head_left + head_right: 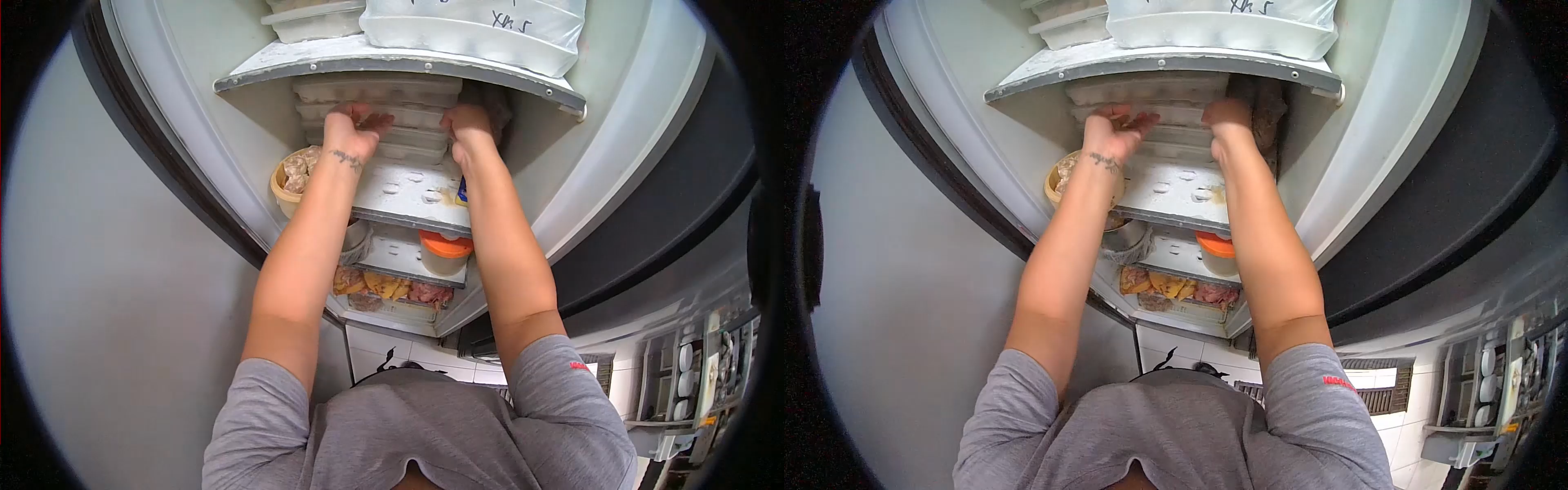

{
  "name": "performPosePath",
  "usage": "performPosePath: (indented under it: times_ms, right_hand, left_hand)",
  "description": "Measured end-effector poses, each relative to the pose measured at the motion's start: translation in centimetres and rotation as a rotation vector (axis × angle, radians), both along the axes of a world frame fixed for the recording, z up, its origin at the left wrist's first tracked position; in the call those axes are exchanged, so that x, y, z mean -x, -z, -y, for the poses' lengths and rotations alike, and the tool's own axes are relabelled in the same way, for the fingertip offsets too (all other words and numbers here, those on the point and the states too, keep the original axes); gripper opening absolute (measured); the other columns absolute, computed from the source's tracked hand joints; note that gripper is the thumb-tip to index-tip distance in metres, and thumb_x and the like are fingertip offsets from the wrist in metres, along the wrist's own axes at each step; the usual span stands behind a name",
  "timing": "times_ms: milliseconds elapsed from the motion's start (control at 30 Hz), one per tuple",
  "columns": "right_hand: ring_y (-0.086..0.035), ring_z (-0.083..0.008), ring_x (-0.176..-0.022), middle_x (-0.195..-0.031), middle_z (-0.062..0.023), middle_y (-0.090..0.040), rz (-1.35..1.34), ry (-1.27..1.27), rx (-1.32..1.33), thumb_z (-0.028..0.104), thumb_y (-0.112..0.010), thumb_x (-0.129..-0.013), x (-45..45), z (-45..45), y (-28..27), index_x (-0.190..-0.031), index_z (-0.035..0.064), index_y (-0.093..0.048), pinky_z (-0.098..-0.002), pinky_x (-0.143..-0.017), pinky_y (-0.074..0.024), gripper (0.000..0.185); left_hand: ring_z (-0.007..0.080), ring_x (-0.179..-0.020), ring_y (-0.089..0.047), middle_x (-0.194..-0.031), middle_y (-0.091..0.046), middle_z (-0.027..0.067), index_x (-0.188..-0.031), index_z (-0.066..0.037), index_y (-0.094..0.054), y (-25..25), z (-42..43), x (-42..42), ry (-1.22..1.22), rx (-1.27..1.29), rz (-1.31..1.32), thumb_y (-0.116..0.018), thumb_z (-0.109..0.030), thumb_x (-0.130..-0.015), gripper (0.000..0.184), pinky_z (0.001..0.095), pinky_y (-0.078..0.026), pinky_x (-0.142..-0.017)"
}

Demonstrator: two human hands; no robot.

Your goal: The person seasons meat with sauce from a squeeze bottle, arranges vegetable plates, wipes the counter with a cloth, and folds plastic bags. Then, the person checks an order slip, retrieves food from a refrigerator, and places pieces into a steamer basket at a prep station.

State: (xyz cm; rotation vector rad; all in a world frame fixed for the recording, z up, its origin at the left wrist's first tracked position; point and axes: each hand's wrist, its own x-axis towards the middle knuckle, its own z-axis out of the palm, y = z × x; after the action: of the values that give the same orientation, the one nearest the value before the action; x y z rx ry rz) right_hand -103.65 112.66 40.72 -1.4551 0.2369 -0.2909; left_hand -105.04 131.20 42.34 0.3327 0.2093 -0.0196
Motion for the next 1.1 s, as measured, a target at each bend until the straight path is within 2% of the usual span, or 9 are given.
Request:
performPosePath:
  times_ms: [233, 300, 367, 433, 467, 600, 800, 867, 1100]
  right_hand:
    - [-0.057, -0.0213, -0.083, -0.098, -0.009, -0.057, 0.323, -0.218, -0.59, -0.008, -0.051, -0.075, -0.4, 2.2, -3.2, -0.097, 0.001, -0.059, -0.0293, -0.065, -0.046, 0.025]
    - [-0.058, -0.0216, -0.09, -0.099, -0.0092, -0.058, 0.296, -0.216, -0.608, -0.011, -0.051, -0.074, 0.3, 2.3, -3.9, -0.099, 0.0015, -0.06, -0.03, -0.076, -0.0478, 0.029]
    - [-0.059, -0.0212, -0.091, -0.098, -0.0085, -0.059, 0.341, -0.104, -0.384, -0.007, -0.057, -0.074, 1.1, 2.3, -2.5, -0.1, 0.0013, -0.059, -0.0309, -0.076, -0.0509, 0.028]
    - [-0.06, -0.0197, -0.086, -0.091, -0.0068, -0.06, 0.224, -0.005, 0.723, 0.001, -0.064, -0.075, -0.7, 3.4, 1.5, -0.097, 0.0025, -0.06, -0.0338, -0.071, -0.0541, 0.022]
    - [-0.06, -0.0175, -0.079, -0.083, -0.0046, -0.06, -0.061, -0.114, 0.219, 0.008, -0.068, -0.076, 2.2, 2.2, 0.7, -0.092, 0.0043, -0.061, -0.0346, -0.063, -0.0544, 0.018]
    - [-0.056, -0.0177, -0.077, -0.083, -0.0043, -0.058, -0.131, -0.131, -0.102, 0.011, -0.065, -0.079, 2.7, 0.7, 2.8, -0.089, 0.0078, -0.061, -0.0356, -0.067, -0.0529, 0.011]
    - [-0.052, -0.0193, -0.078, -0.081, -0.0031, -0.054, -0.19, -0.084, -0.082, 0.01, -0.063, -0.079, 2.2, 0.8, 2.1, -0.085, 0.01, -0.059, -0.0408, -0.075, -0.0496, 0.007]
    - [-0.051, -0.0201, -0.079, -0.08, -0.003, -0.052, -0.193, -0.123, -0.117, 0.01, -0.063, -0.079, 1.8, 1.0, 2.6, -0.085, 0.0095, -0.059, -0.0409, -0.077, -0.0498, 0.007]
    - [-0.05, -0.0265, -0.083, -0.087, -0.0054, -0.048, -0.277, 0.077, -0.757, 0.011, -0.068, -0.079, 1.9, -1.1, -0.8, -0.088, 0.0056, -0.06, -0.048, -0.083, -0.0525, 0.014]
  left_hand:
    - [0.0521, -0.132, -0.019, -0.14, -0.015, 0.0341, -0.144, 0.003, -0.003, -2.8, -1.6, -0.6, 0.051, 0.156, 0.172, -0.036, 0.008, -0.074, 0.078, 0.0609, -0.024, -0.111]
    - [0.0515, -0.125, -0.029, -0.131, -0.03, 0.0278, -0.112, 0.011, -0.036, -3.0, -2.4, -1.1, 0.119, 0.202, 0.318, -0.035, 0.008, -0.071, 0.041, 0.0658, -0.028, -0.107]
    - [0.0525, -0.129, -0.023, -0.136, -0.027, 0.0287, -0.124, 0.013, -0.031, -4.0, -2.5, -1.0, 0.142, 0.164, 0.384, -0.032, 0.003, -0.08, 0.045, 0.0641, -0.025, -0.11]
    - [0.0532, -0.131, -0.02, -0.138, -0.027, 0.0285, -0.13, 0.013, -0.03, -5.7, -2.0, 0.3, 0.096, 0.041, 0.454, -0.029, -0.007, -0.091, 0.044, 0.0631, -0.025, -0.11]
    - [0.0532, -0.131, -0.02, -0.138, -0.027, 0.0285, -0.13, 0.013, -0.03, -5.5, -2.1, 0.1, 0.101, 0.044, 0.448, -0.029, -0.007, -0.091, 0.044, 0.0631, -0.025, -0.11]
    - [0.0526, -0.133, -0.014, -0.143, -0.022, 0.0276, -0.134, 0.01, -0.031, -4.7, -3.4, -1.0, 0.236, 0.11, 0.485, -0.027, -0.022, -0.098, 0.048, 0.061, -0.024, -0.111]
    - [0.0532, -0.136, 0.0, -0.149, -0.001, 0.0278, -0.145, 0.001, -0.01, -4.4, -3.7, -1.2, 0.332, 0.072, 0.554, -0.03, -0.018, -0.096, 0.056, 0.0592, -0.03, -0.109]
    - [0.0452, -0.133, -0.027, -0.146, -0.031, 0.0168, -0.137, -0.008, -0.038, -5.5, -2.8, -0.5, 0.196, 0.122, 0.476, -0.044, -0.032, -0.092, 0.052, 0.0676, -0.027, -0.104]
    - [0.0473, -0.129, -0.03, -0.138, -0.038, 0.0236, -0.125, -0.001, -0.048, -6.1, -2.2, 0.5, 0.109, 0.16, 0.298, -0.038, -0.027, -0.095, 0.041, 0.0659, -0.028, -0.105]
